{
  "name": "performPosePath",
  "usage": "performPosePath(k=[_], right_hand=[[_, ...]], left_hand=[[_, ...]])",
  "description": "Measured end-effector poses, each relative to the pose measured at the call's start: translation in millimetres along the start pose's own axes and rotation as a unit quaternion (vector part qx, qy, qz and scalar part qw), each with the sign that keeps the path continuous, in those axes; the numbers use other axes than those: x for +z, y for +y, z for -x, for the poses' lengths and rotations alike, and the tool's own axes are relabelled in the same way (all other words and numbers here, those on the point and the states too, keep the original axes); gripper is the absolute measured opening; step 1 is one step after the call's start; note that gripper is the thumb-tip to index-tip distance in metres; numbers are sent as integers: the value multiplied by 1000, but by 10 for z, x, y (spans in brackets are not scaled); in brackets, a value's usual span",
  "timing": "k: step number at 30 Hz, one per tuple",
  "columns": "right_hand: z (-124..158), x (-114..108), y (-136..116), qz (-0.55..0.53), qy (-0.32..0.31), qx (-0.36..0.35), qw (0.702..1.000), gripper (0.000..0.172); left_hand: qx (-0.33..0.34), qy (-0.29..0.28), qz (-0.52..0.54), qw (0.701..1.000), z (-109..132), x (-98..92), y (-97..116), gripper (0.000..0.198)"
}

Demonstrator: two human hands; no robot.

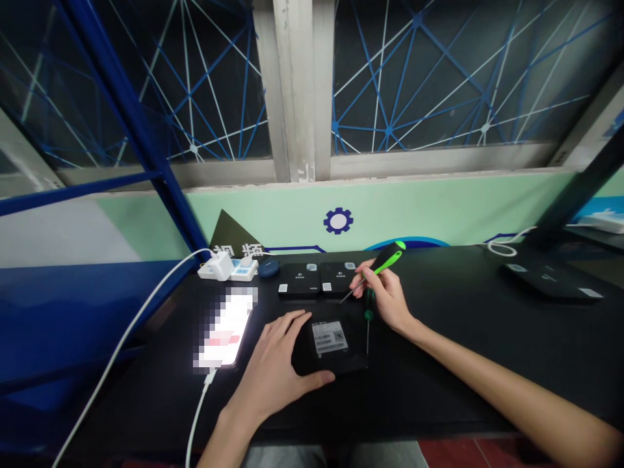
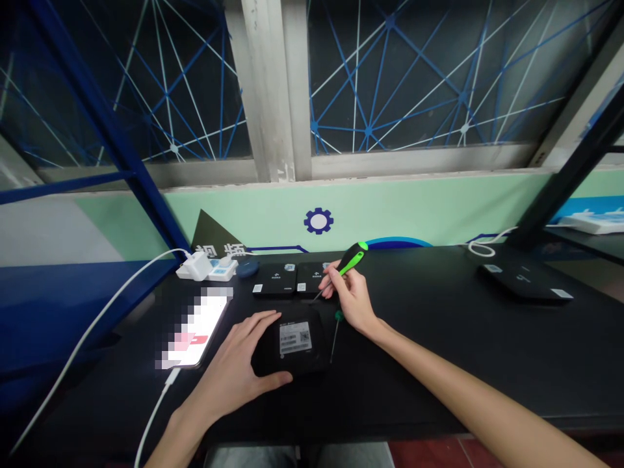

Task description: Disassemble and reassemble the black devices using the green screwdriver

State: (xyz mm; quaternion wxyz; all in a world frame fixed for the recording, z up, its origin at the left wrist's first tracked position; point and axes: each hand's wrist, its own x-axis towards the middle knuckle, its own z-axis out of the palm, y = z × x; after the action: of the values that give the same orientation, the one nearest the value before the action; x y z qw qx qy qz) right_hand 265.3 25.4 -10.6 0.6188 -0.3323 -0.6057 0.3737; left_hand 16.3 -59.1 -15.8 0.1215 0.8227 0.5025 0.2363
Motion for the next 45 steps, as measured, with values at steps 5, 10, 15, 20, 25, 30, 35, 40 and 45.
performPosePath(k=[5,10,15,20,25,30,35,40,45], right_hand=[[-1,2,-8,-4,2,-2,1000,25],[11,4,-19,-7,4,2,1000,26],[15,2,-18,-5,9,-1,1000,26],[13,0,-32,-3,3,-3,1000,24],[8,-2,-43,-3,13,-8,1000,24],[9,-1,-51,-6,21,-7,1000,25],[36,-20,-64,-39,2,-3,999,24],[109,-11,-146,-52,-45,0,998,27],[176,43,-227,-15,-89,5,996,29]], left_hand=[[-16,22,-9,1000,-8,5,-17,49],[5,22,-15,1000,-7,9,-24,43],[21,31,-16,999,-10,-14,-18,34],[13,46,-24,999,-40,-49,4,30],[11,59,-22,998,-46,-53,17,26],[-1,37,-7,999,-31,-42,27,20],[6,67,-21,997,-15,-15,5,31],[4,37,-26,999,7,29,-47,50],[-7,23,-17,1000,5,51,-81,57]])
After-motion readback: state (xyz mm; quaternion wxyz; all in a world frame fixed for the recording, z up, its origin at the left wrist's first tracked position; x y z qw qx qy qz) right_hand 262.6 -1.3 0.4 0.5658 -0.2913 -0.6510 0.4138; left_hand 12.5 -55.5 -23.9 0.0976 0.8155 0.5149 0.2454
